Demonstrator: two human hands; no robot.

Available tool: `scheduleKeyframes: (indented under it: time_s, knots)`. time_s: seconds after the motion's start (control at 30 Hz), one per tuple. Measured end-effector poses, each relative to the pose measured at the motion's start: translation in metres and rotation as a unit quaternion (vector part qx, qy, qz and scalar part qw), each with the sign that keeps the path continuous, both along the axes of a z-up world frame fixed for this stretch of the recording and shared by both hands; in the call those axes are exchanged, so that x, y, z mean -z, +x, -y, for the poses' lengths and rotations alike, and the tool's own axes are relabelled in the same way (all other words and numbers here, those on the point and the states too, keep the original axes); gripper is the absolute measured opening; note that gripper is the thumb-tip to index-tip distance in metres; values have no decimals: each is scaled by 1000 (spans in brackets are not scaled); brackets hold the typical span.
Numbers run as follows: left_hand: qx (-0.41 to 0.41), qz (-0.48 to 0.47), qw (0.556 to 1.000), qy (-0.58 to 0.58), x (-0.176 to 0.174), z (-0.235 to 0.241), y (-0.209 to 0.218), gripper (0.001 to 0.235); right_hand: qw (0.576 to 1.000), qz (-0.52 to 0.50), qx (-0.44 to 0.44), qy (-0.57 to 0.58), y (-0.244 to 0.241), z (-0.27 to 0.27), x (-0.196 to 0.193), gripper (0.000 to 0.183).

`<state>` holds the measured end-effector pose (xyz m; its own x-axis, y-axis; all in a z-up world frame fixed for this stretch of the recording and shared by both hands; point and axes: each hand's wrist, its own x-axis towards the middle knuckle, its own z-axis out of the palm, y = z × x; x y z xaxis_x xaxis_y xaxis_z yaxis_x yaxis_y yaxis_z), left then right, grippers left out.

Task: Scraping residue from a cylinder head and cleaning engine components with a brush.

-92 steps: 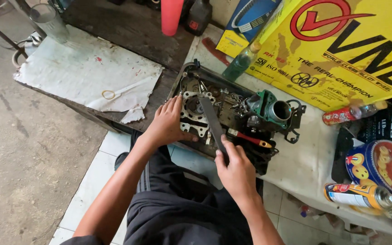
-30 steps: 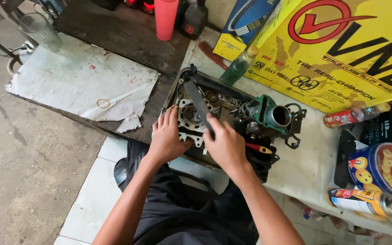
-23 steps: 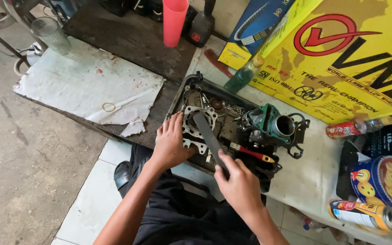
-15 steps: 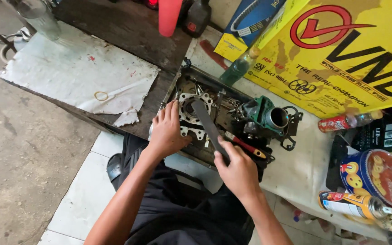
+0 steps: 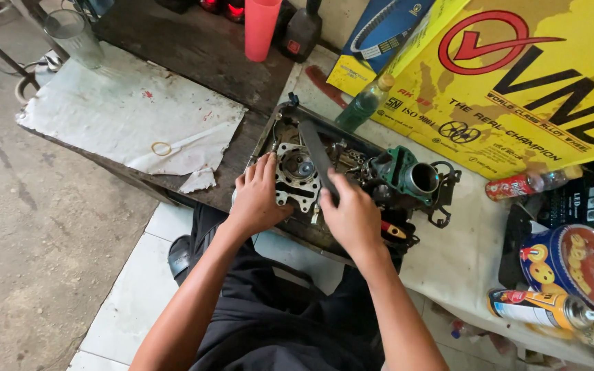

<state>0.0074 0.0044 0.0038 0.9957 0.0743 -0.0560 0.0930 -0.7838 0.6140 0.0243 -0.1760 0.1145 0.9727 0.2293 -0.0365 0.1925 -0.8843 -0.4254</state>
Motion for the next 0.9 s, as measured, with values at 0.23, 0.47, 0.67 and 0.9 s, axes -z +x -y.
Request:
scheduleKeyframes:
  time_s: [0.23, 0.47, 0.67, 0.9]
  knots:
    - [7, -24, 1000, -7, -13, -1, 0, 119, 998, 18, -18, -65, -34, 15, 19, 44]
    - [9, -14, 1000, -4, -15, 0, -1, 114, 997, -56, -15, -50, 11, -16, 12, 49]
    - [13, 7, 1000, 12, -15, 2, -5, 108, 998, -53, 24, -27, -25, 15, 4, 46]
    - [-5, 7, 999, 51, -12, 7, -6, 106, 999, -49, 11, 1, 10, -1, -8, 41]
